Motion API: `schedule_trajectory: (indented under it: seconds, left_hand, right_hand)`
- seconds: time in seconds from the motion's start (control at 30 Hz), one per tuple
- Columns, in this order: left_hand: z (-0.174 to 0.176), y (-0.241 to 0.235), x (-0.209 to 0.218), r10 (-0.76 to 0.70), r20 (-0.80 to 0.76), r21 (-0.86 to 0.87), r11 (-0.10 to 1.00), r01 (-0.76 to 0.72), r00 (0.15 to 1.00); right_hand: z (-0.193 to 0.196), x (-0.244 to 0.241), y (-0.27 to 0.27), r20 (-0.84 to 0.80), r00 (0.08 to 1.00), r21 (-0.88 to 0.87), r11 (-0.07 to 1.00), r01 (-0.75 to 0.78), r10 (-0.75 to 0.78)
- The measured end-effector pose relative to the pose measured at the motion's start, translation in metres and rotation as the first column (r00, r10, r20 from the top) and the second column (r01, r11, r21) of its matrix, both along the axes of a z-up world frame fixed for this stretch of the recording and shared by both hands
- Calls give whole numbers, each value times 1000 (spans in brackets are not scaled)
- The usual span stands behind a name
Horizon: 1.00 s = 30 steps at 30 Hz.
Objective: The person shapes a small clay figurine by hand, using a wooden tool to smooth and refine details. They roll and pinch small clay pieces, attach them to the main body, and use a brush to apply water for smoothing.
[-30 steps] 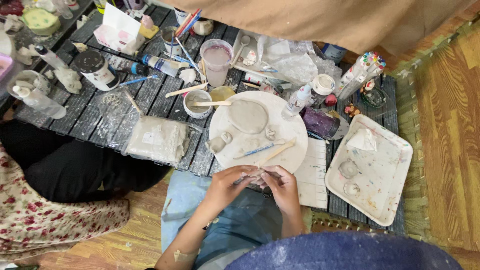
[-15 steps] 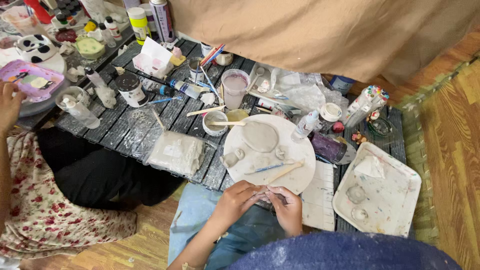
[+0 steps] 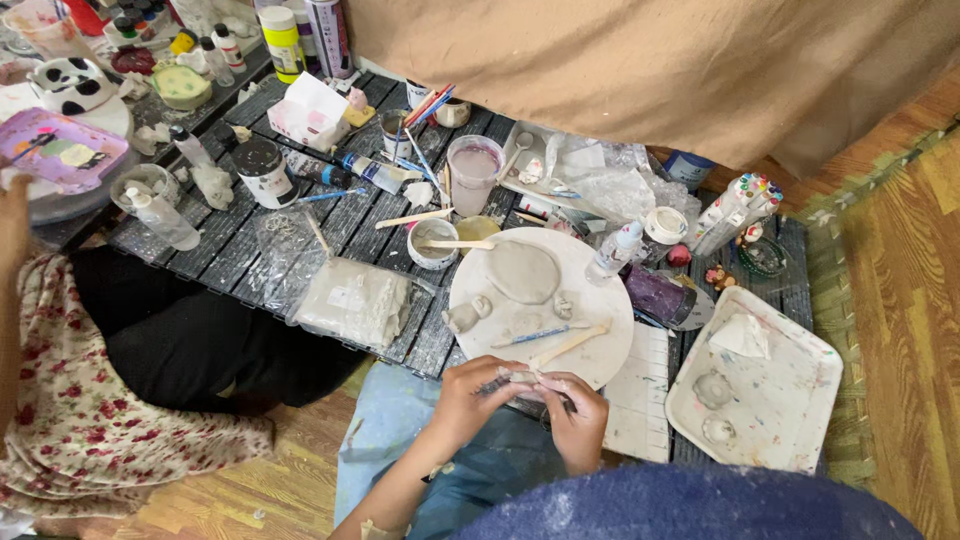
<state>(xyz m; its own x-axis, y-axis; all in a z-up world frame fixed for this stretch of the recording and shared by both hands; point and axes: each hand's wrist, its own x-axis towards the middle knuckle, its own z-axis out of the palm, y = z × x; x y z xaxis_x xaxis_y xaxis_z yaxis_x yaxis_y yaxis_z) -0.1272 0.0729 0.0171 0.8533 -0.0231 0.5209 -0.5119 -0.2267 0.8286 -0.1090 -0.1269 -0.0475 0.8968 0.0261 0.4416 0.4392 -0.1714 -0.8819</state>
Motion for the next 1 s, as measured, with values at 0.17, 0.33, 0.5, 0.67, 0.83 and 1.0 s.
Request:
schedule_trajectory:
  seconds: [0.17,0.33,0.5,0.67,0.83,1.0]
  left_hand:
    - [-16,0,11,-67,-161,-104,993,50,985]
    - [-32,-4,22,-283,-316,-330,928,175,906]
    - [-32,4,25,-330,-307,-278,928,247,893]
    - [-23,7,25,-330,-302,-291,925,244,894]
    - [-20,4,23,-293,-273,-247,942,228,916]
    - [-25,4,24,-304,-285,-260,937,232,909]
  right_hand:
    - [32,-1,1,52,998,-85,996,-23,27]
    - [54,4,6,228,973,-206,978,20,28]
    - [63,2,-1,184,979,-317,948,-24,86]
    - [59,3,-3,-69,992,-90,989,-115,109]
    - [52,1,-1,154,981,-242,967,-76,116]
    - [52,-2,-1,74,988,-248,962,-112,134]
